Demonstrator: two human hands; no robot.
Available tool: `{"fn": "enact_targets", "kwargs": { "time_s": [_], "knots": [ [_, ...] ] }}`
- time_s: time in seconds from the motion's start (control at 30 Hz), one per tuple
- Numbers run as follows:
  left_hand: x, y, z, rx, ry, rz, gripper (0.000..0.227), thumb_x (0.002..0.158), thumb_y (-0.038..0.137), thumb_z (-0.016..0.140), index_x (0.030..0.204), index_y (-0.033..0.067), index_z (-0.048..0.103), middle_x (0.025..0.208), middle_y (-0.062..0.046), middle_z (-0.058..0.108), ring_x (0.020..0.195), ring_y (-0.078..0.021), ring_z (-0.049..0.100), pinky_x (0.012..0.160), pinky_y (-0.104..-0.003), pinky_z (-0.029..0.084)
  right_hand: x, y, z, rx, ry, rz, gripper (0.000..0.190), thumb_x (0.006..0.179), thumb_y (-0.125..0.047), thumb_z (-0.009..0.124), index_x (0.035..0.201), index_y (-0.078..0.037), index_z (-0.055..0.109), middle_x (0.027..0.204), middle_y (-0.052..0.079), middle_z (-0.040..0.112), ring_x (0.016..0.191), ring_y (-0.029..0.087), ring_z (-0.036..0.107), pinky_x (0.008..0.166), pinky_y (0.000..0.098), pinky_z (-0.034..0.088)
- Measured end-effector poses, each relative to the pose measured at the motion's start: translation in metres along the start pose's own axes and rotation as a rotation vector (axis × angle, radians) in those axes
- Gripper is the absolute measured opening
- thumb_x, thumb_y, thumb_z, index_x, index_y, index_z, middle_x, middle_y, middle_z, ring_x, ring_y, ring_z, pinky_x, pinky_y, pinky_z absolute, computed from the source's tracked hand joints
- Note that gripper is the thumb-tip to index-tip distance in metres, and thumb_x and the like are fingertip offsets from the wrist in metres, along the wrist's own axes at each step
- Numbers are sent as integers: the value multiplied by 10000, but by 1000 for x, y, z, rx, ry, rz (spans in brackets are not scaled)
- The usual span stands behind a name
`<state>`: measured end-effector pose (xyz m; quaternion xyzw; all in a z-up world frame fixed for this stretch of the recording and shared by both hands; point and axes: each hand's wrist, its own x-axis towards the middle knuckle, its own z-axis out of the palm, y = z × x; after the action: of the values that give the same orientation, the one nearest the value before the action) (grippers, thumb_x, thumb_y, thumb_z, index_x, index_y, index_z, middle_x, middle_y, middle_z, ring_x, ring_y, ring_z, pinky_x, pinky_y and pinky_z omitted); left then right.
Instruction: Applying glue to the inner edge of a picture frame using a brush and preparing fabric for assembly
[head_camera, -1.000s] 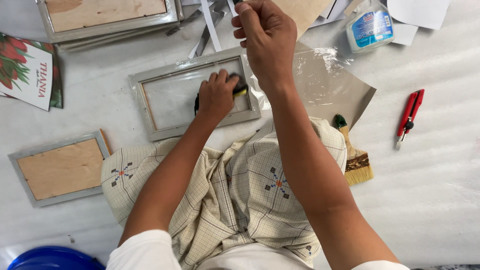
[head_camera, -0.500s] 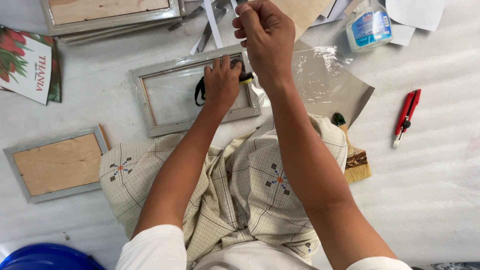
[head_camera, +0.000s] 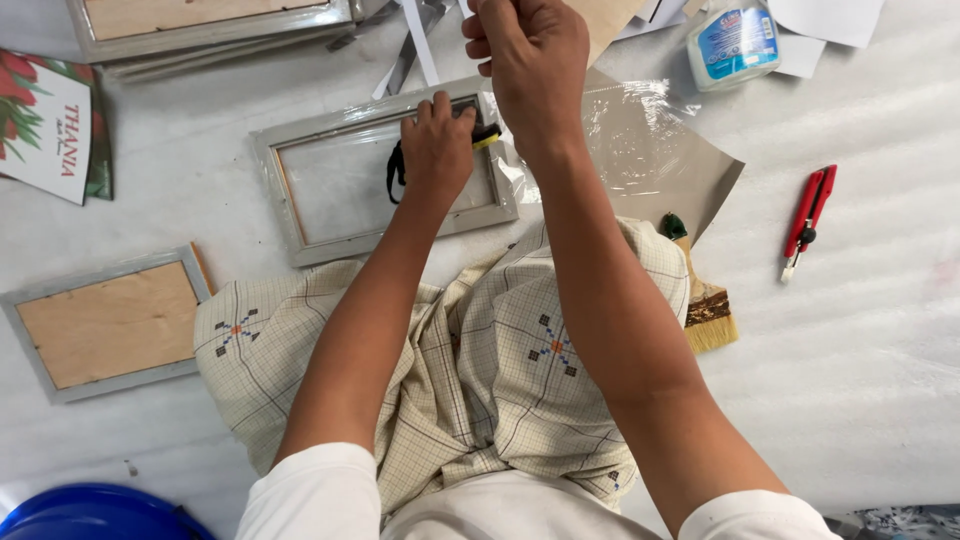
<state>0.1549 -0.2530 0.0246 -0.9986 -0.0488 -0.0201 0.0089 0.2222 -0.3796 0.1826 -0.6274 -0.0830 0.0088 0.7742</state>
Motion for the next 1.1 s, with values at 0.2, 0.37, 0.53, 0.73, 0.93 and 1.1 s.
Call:
{"fn": "enact_targets", "kwargs": {
  "time_s": [0.2, 0.37, 0.53, 0.73, 0.93, 1.1],
  "knots": [
    [-11, -4, -6, -45, -9, -7, 276, 787, 16, 724, 1033, 132, 775, 978, -92, 563, 794, -253, 583, 670, -412, 459, -2, -4, 0, -8, 18, 66, 347, 914, -339, 653, 780, -33, 749, 673, 55, 731, 572, 106, 680, 504, 234, 529],
    [-39, -11, -8, -112, -64, 57, 369, 776, 76, 766, 1128, 188, 787, 982, -80, 558, 803, -257, 575, 667, -417, 453, -5, -2, -1, 13, 10, 66, 321, 913, -282, 642, 762, -20, 747, 667, 61, 731, 575, 113, 681, 500, 238, 523],
    [-67, -8, -18, -183, -214, 92, 336, 839, 148, 783, 1167, 220, 788, 921, -60, 556, 759, -221, 556, 670, -407, 456, -9, -1, 6, -52, 8, 64, 311, 909, -278, 640, 745, -31, 735, 653, 55, 743, 565, 106, 702, 470, 230, 524],
    [-70, -3, -30, -234, -376, 99, 372, 798, 110, 763, 1133, 264, 811, 899, -55, 591, 729, -231, 601, 627, -412, 512, -11, -3, 9, -15, -17, 124, 260, 904, -262, 677, 789, -39, 741, 637, 39, 698, 553, 90, 638, 451, 222, 463],
    [-40, -12, -27, -159, -174, 153, 184, 711, 172, 832, 885, 229, 818, 811, -53, 573, 684, -244, 583, 596, -428, 462, -7, 0, 7, -73, -7, 66, 298, 911, -296, 653, 823, -30, 756, 656, 33, 715, 577, 97, 660, 516, 237, 534],
    [-21, -16, 5, -105, 41, 59, 373, 668, 171, 859, 1027, 255, 803, 908, -3, 559, 750, -195, 565, 602, -379, 455, -3, 8, 11, -100, -29, -4, 279, 917, -258, 652, 801, -25, 750, 650, 43, 726, 566, 95, 666, 490, 229, 536]
  ]
}}
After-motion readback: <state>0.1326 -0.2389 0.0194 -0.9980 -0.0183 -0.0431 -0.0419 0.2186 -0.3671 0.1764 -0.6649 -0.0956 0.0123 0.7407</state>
